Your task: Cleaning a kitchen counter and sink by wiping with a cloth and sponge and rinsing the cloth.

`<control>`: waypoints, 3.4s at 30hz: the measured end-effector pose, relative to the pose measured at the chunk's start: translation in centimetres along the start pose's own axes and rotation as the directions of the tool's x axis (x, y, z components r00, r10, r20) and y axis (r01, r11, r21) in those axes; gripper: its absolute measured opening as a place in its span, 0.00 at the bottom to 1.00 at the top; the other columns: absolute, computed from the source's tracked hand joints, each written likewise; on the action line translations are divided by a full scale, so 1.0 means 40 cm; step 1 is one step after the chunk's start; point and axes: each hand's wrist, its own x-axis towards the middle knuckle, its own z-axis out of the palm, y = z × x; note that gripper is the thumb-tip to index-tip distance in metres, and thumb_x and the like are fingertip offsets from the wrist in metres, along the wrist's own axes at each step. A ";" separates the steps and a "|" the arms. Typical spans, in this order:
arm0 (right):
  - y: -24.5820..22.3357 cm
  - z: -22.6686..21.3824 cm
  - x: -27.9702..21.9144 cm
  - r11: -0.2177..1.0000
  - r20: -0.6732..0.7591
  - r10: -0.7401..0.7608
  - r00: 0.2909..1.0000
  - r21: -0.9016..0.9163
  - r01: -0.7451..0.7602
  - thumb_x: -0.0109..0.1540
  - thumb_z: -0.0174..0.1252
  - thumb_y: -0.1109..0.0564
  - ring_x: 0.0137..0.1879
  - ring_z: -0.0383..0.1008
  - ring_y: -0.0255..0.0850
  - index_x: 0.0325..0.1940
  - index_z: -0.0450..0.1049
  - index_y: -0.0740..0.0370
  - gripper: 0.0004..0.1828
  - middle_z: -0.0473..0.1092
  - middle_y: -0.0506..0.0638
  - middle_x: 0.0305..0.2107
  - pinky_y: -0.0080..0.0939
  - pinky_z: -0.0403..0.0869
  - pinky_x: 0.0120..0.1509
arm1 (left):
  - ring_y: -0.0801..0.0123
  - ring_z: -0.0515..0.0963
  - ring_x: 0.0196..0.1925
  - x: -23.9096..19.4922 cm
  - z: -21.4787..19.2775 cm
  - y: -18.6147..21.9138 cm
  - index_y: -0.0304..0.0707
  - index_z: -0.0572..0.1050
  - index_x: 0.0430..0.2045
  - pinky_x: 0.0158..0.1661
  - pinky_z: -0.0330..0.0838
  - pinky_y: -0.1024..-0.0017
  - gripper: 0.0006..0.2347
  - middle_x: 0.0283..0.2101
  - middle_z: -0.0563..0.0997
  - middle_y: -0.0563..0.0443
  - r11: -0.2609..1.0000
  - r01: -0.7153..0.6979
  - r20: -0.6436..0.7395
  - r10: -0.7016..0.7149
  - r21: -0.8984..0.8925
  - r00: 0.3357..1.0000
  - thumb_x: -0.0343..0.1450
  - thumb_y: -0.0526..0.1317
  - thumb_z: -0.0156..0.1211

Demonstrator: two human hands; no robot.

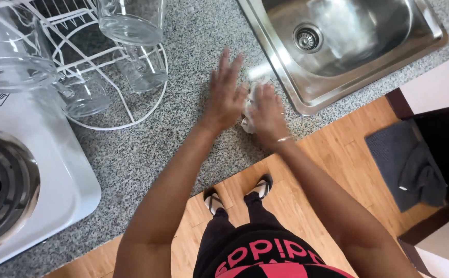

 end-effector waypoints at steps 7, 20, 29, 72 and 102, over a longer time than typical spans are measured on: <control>0.180 0.142 0.061 0.685 0.079 -0.645 0.760 -0.381 0.621 0.67 0.48 0.46 0.80 0.50 0.57 0.81 0.50 0.61 0.39 0.53 0.65 0.74 0.60 0.50 0.79 | 0.49 0.41 0.82 -0.068 -0.050 -0.110 0.46 0.48 0.76 0.75 0.39 0.42 0.26 0.80 0.41 0.42 0.997 0.030 -0.197 -0.014 0.077 0.980 0.81 0.48 0.42; 0.011 0.252 0.640 0.589 -0.242 -0.806 0.540 -0.405 0.699 0.66 0.54 0.50 0.67 0.62 0.48 0.68 0.67 0.43 0.24 0.65 0.48 0.60 0.54 0.59 0.66 | 0.40 0.45 0.80 -0.051 -0.047 -0.086 0.37 0.51 0.73 0.74 0.41 0.46 0.32 0.77 0.45 0.32 0.989 0.084 -0.317 -0.042 0.119 0.947 0.75 0.53 0.48; -0.138 0.333 0.777 0.488 -0.249 -0.863 0.438 -0.196 0.850 0.64 0.54 0.53 0.62 0.74 0.50 0.68 0.72 0.47 0.26 0.72 0.51 0.58 0.51 0.73 0.64 | 0.39 0.43 0.79 -0.032 -0.050 -0.062 0.35 0.49 0.73 0.73 0.43 0.46 0.32 0.78 0.42 0.31 0.949 0.208 -0.308 -0.129 0.238 0.943 0.76 0.52 0.46; 0.052 0.145 0.515 0.768 0.163 -0.562 0.811 -0.259 0.585 0.72 0.41 0.48 0.80 0.50 0.54 0.84 0.44 0.44 0.35 0.52 0.55 0.76 0.64 0.48 0.80 | 0.43 0.43 0.80 -0.075 -0.059 -0.047 0.39 0.57 0.71 0.73 0.38 0.43 0.25 0.78 0.47 0.36 0.979 0.025 -0.295 0.037 0.204 0.955 0.78 0.48 0.41; 0.367 -0.063 0.000 0.971 -0.058 -0.081 0.995 -0.231 0.065 0.71 0.41 0.44 0.78 0.55 0.47 0.82 0.49 0.41 0.33 0.58 0.50 0.72 0.55 0.48 0.82 | 0.46 0.46 0.80 0.236 0.129 0.012 0.37 0.58 0.68 0.72 0.32 0.41 0.24 0.75 0.51 0.31 0.969 0.054 0.098 -0.079 0.241 0.992 0.79 0.50 0.35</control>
